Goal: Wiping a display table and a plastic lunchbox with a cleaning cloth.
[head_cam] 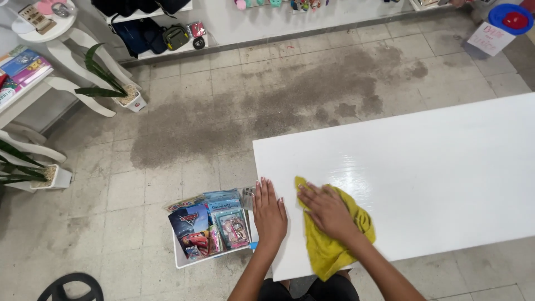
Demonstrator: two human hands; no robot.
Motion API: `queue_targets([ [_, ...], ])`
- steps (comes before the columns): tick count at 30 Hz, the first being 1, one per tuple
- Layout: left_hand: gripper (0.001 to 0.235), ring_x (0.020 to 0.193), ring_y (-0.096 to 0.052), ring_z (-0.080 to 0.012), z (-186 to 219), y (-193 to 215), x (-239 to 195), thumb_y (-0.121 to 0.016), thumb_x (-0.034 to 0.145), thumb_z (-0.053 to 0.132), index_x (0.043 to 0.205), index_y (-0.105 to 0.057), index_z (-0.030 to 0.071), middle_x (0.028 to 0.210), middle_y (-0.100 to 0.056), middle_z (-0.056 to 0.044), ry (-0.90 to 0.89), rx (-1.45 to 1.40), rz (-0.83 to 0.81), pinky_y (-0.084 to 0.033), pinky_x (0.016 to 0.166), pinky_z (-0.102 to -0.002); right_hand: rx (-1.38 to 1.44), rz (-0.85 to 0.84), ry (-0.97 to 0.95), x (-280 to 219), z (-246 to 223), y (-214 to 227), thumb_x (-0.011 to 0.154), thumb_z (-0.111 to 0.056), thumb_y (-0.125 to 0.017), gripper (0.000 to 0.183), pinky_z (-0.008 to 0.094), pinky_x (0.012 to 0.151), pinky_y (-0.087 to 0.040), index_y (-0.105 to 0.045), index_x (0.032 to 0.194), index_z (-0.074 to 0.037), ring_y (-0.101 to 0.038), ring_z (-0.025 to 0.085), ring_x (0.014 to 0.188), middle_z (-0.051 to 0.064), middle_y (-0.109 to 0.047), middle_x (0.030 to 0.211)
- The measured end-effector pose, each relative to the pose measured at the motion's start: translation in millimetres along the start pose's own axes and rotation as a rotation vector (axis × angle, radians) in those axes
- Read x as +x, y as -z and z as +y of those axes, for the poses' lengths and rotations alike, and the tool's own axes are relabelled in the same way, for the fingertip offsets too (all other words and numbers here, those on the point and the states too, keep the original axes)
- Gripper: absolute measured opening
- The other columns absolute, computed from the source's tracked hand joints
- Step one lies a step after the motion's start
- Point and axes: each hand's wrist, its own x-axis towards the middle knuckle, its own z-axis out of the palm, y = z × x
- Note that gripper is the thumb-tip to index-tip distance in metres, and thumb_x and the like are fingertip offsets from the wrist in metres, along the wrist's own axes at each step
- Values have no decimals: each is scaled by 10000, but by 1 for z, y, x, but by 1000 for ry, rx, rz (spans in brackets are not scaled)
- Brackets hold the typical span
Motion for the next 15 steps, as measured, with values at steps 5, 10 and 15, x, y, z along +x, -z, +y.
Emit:
queue_targets([
  [5,619,1565,-158,-312,-12,-13,-18,-320,1085,364,1592,-252,16,1676,-257,-151,-145,-89,116,-155,1243,-461,-166,323,-176,37,44,-13,1007,-305,-484,499,518,1145,-337,-535,1483,-167,-467,252,1450,23,-494,1587],
  [10,845,1581,-127,-281,-13,-1,-25,-38,1015,641,1618,-142,59,1707,-150,-147,-180,-384,32,-89,1272,-453,-49,35,-279,87,-28,-11,1060,-425,-267,584,509,1263,-112,-334,1575,-159,-212,235,1559,47,-304,1663],
  [15,945,1559,-110,-412,-18,5,-26,-20,966,692,1612,-201,26,1691,-179,-206,-255,-354,16,-94,1232,-556,-77,133,-9,50,-88,-37,925,-277,-508,491,503,1179,-298,-611,1387,-147,-399,263,1476,39,-571,1503],
])
